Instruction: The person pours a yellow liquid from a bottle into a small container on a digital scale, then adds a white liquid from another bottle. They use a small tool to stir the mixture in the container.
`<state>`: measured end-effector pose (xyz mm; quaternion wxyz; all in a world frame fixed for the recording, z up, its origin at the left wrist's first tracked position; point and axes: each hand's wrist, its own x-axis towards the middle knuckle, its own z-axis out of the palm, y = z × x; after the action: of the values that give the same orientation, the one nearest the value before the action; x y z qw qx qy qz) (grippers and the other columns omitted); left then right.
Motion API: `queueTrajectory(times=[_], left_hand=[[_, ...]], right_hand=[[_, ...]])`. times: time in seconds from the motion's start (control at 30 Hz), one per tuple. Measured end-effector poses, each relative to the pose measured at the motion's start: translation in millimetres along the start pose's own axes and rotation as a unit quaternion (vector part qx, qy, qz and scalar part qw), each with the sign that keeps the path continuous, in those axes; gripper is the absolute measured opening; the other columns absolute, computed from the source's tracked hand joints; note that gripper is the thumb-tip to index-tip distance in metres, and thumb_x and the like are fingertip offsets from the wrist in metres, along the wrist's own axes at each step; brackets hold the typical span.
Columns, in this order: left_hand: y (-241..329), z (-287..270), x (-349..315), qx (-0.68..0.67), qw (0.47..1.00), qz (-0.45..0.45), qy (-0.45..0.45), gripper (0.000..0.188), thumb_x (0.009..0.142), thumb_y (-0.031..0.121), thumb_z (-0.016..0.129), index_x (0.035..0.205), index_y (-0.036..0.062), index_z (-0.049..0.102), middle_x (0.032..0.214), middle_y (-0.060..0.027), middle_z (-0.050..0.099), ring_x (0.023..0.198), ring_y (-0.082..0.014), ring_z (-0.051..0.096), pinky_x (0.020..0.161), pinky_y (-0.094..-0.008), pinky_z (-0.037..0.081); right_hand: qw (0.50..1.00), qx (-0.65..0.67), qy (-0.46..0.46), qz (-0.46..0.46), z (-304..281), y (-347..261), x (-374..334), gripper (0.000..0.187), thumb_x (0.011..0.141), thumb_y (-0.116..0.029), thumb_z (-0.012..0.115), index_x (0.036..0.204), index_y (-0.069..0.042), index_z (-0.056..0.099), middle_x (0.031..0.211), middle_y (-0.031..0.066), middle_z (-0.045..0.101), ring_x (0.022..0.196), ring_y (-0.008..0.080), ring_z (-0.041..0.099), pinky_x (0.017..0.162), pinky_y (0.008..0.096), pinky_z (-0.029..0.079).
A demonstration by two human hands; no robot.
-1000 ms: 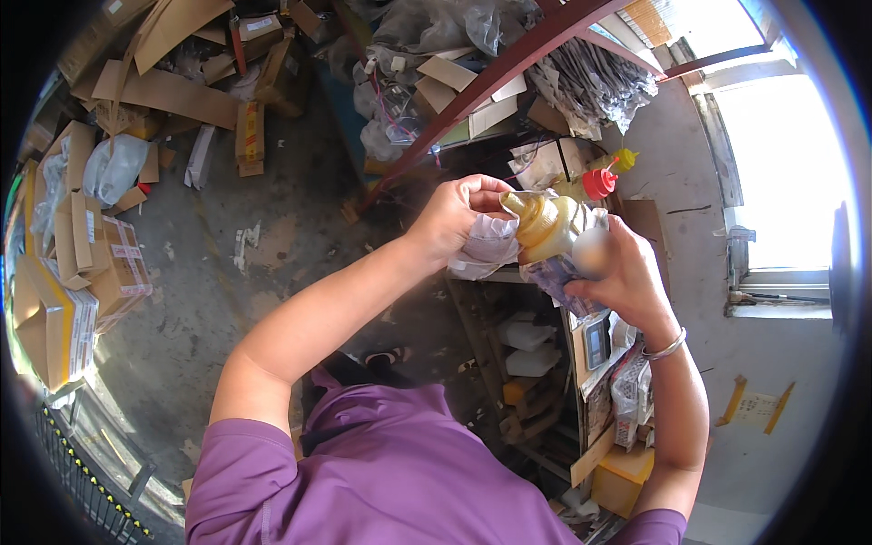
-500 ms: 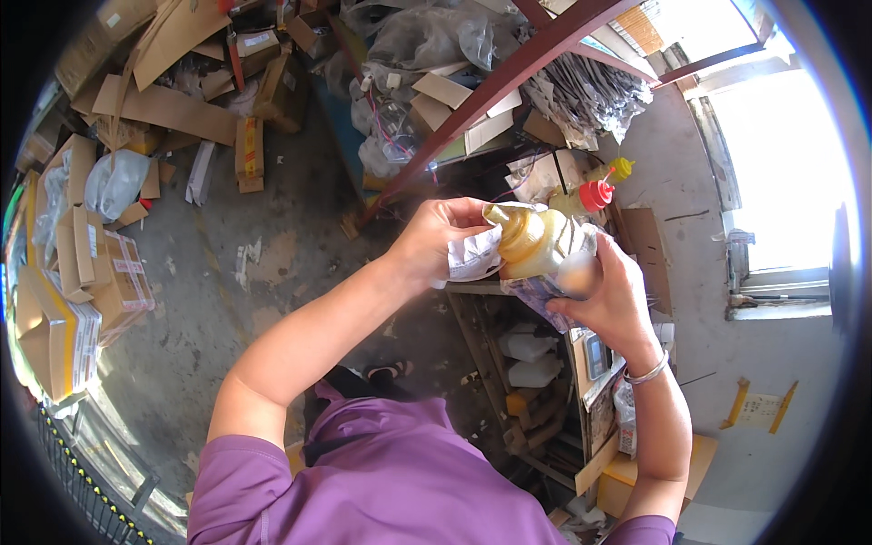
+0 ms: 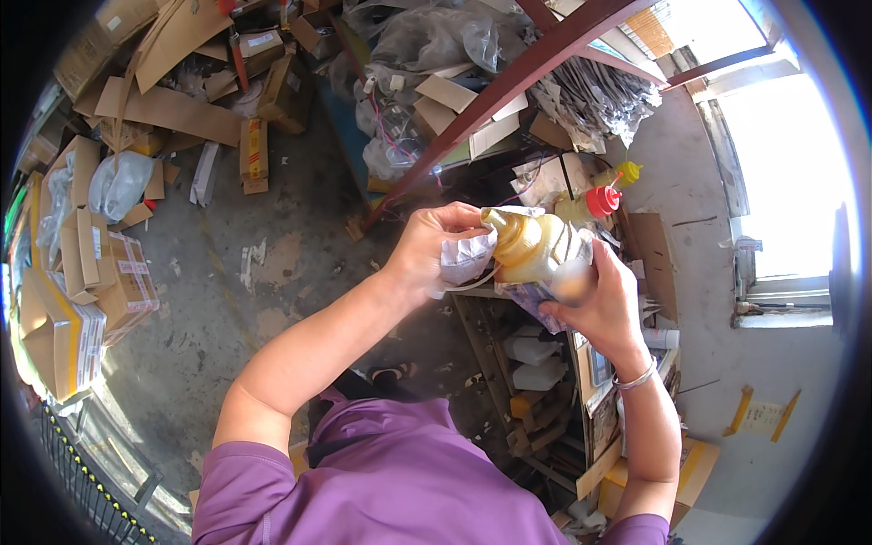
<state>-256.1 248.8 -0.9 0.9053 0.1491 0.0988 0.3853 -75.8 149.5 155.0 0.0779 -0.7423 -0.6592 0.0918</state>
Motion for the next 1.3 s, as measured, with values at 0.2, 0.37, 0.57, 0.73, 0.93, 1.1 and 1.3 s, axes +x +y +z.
queueTrajectory(times=[0.2,0.37,0.57,0.73,0.93,1.1,1.3], left_hand=[[0,-7,9,0.089,0.996,0.007,-0.021,0.013,0.085,-0.001,0.072,0.097,0.0005,0.071,0.088,-0.007,0.072,0.076,-0.0104,0.067,0.072,-0.0259,0.056],[-6,-1,13,0.15,0.988,0.038,0.01,0.009,0.085,0.001,0.073,0.093,0.0004,0.07,0.084,-0.0046,0.071,0.074,-0.0073,0.064,0.069,-0.0242,0.054],[-17,6,15,0.188,0.978,0.084,0.011,0.006,0.088,0.004,0.072,0.087,0.0004,0.067,0.081,-0.0017,0.068,0.072,-0.0046,0.06,0.067,-0.0222,0.051],[-16,10,15,0.198,0.978,0.057,-0.017,0.011,0.09,0.009,0.071,0.096,0.0007,0.068,0.088,0.0001,0.068,0.079,-0.0041,0.061,0.073,-0.0219,0.051],[-9,13,18,0.305,0.951,0.034,-0.04,0.016,0.093,0.013,0.069,0.1,0.0001,0.065,0.091,-0.0012,0.067,0.082,-0.0042,0.06,0.074,-0.0224,0.051],[-11,10,22,0.365,0.928,0.041,-0.057,0.018,0.093,0.015,0.068,0.1,-0.0013,0.064,0.092,-0.0032,0.067,0.082,-0.0058,0.06,0.073,-0.0238,0.05],[-24,2,21,0.389,0.919,0.056,-0.018,0.018,0.093,0.013,0.068,0.099,-0.0031,0.065,0.091,-0.0036,0.067,0.082,-0.0064,0.061,0.076,-0.0245,0.051]], right_hand=[[1.0,0.022,-0.015,0.012,3,10,1,0.087,0.053,-0.023,0.094,0.126,0.001,0.051,0.1,0.0158,0.064,0.092,0.0309,0.063,0.084,0.0378,0.05],[0.996,0.044,-0.041,0.067,5,16,0,0.088,0.054,-0.024,0.094,0.126,0.003,0.05,0.103,0.0173,0.064,0.094,0.0325,0.063,0.085,0.0388,0.05],[0.996,0.023,-0.027,0.087,9,28,-6,0.089,0.054,-0.024,0.093,0.127,0.003,0.049,0.102,0.0192,0.064,0.096,0.0348,0.063,0.085,0.0395,0.05],[0.995,0.043,-0.029,0.087,5,30,-6,0.089,0.054,-0.023,0.093,0.127,0.003,0.049,0.101,0.0191,0.065,0.094,0.0347,0.063,0.084,0.0395,0.05],[0.994,0.084,-0.01,0.065,6,43,-11,0.084,0.053,-0.021,0.094,0.123,0.002,0.052,0.098,0.0183,0.065,0.09,0.0339,0.064,0.083,0.0393,0.051],[0.994,0.096,0.02,0.057,13,45,-17,0.071,0.052,-0.015,0.095,0.107,0.003,0.054,0.086,0.0104,0.066,0.076,0.0146,0.056,0.076,0.0316,0.05],[0.994,0.082,0.006,0.068,14,45,-20,0.076,0.053,-0.017,0.094,0.115,0.0,0.053,0.089,0.0155,0.064,0.083,0.0299,0.062,0.077,0.0383,0.05]])
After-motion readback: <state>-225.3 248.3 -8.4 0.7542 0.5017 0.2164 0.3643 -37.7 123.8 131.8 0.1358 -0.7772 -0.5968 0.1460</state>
